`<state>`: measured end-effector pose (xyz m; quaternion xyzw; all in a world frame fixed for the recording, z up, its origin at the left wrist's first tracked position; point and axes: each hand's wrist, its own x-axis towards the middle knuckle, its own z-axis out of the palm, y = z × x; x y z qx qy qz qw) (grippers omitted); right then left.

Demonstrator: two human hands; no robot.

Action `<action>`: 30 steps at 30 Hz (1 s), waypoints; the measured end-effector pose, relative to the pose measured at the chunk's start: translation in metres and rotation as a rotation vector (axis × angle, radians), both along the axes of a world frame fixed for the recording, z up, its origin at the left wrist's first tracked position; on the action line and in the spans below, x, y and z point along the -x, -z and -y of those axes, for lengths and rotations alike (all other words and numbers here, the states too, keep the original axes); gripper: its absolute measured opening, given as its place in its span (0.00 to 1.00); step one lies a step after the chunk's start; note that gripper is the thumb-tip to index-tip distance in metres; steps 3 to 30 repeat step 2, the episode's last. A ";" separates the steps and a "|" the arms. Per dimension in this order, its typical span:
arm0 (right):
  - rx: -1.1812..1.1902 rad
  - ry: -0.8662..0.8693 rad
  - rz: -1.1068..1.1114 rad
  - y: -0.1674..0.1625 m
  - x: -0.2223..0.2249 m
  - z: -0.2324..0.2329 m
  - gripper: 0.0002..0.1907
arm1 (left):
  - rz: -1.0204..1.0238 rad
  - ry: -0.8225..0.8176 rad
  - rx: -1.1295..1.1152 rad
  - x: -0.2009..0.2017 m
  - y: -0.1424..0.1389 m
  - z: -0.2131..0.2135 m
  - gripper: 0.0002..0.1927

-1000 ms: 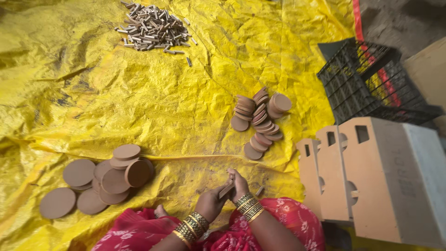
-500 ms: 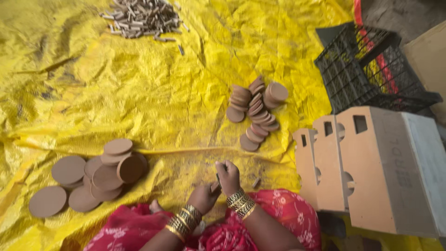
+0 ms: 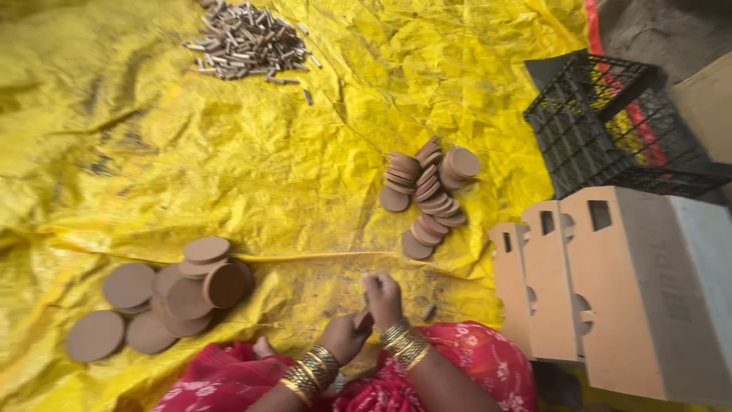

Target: The person sits on a tarp-covered ground and sands round wooden discs by hand, rubbing a sanding block over each disc's surface and edges, then sets the finished disc aside and picks up the next one from a pile.

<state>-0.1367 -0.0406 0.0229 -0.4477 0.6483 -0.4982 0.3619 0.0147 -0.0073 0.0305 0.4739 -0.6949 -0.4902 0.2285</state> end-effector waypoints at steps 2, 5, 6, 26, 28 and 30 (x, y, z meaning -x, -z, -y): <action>-0.158 0.082 0.278 0.010 0.006 0.004 0.15 | 0.051 -0.007 0.001 0.000 -0.006 0.000 0.16; -0.158 0.082 0.278 0.010 0.006 0.004 0.15 | 0.051 -0.007 0.001 0.000 -0.006 0.000 0.16; -0.158 0.082 0.278 0.010 0.006 0.004 0.15 | 0.051 -0.007 0.001 0.000 -0.006 0.000 0.16; -0.158 0.082 0.278 0.010 0.006 0.004 0.15 | 0.051 -0.007 0.001 0.000 -0.006 0.000 0.16; -0.158 0.082 0.278 0.010 0.006 0.004 0.15 | 0.051 -0.007 0.001 0.000 -0.006 0.000 0.16; -0.158 0.082 0.278 0.010 0.006 0.004 0.15 | 0.051 -0.007 0.001 0.000 -0.006 0.000 0.16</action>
